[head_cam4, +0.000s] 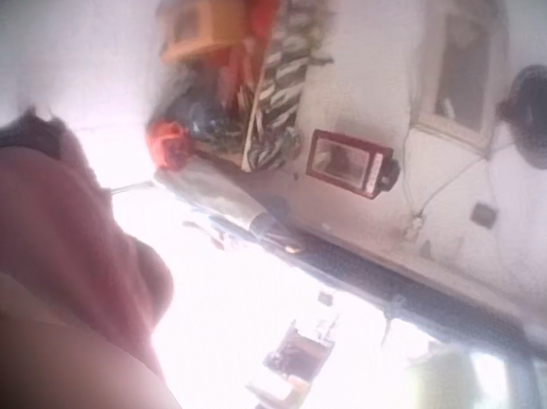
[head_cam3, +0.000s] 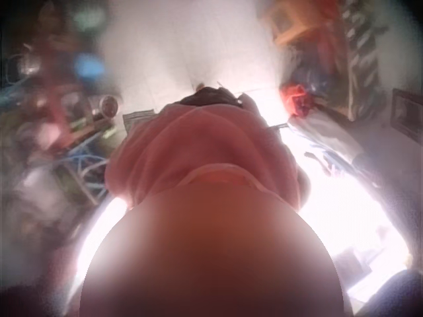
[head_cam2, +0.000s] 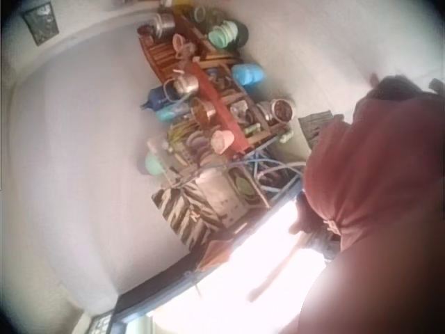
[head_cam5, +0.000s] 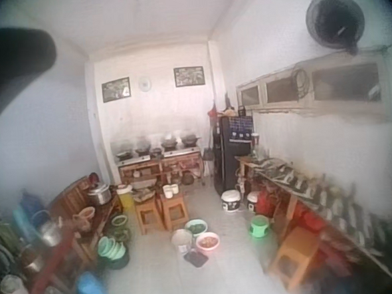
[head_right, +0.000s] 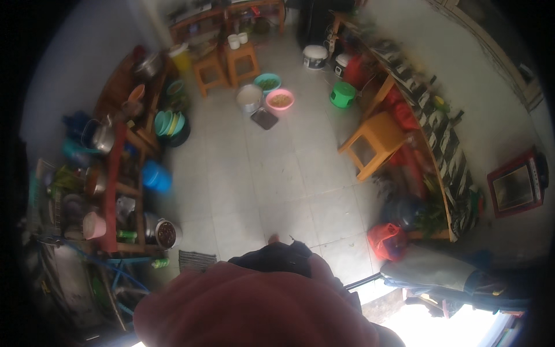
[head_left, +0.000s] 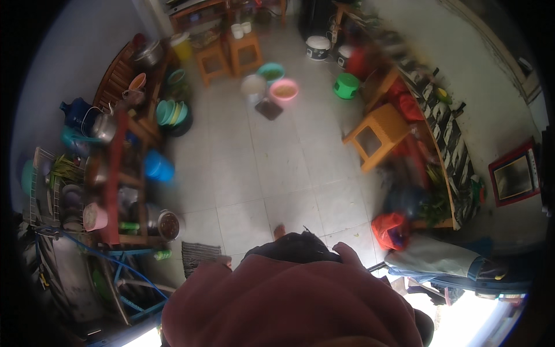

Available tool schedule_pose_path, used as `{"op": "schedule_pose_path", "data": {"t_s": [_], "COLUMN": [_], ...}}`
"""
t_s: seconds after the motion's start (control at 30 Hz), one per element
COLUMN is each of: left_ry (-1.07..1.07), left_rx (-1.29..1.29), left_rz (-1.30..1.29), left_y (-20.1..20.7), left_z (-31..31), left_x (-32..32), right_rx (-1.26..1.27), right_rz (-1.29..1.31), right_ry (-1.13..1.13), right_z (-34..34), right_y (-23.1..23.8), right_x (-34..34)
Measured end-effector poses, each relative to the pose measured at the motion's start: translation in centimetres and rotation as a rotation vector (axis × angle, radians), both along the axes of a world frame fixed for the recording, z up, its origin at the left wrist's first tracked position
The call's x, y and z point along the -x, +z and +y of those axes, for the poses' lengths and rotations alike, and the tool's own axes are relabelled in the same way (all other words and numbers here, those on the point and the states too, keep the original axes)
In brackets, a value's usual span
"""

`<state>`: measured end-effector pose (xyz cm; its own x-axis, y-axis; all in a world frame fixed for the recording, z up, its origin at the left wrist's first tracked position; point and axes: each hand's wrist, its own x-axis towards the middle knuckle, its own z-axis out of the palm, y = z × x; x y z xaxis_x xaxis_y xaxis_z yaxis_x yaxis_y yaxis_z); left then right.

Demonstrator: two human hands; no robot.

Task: The person stirs mixed vegetables in a wok on a gas stove, then transfers the cooked vegetables into a metal tray. The tray is carried and placed on a display counter alongside other prepared food trays.

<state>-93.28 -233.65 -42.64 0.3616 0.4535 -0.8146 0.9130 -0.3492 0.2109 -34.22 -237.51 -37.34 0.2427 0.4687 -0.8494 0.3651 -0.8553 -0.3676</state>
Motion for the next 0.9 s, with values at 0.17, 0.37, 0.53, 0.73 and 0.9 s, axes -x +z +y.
{"op": "schedule_pose_path", "data": {"t_s": [0.17,0.37,0.53,0.73,0.9], "left_ry": [0.631,1.054,1.148,1.283,0.324], "left_rx": [-0.084,-0.146,0.076,0.210,-0.048], "left_rz": [-0.061,-0.628,-0.479,-0.175,-0.269], "left_y": [-2.1,4.6,6.0,3.1,1.0], "left_z": [28.2,50.2,58.0,60.6,65.3], "left_x": [-11.6,-28.0,-31.5,-28.6,-27.3], "right_rx": [0.016,0.013,0.021,0.046,-0.137], "right_rz": [0.017,-0.004,-0.013,-0.039,-0.069], "right_ry": [-0.080,-0.118,-0.052,0.035,-0.056], "right_z": [9.0,25.0,40.5,57.9,82.1], "right_y": [-0.4,-0.9,0.4,1.3,0.3], "right_x": [-2.4,-11.6,-21.0,-30.2,-39.8]}}
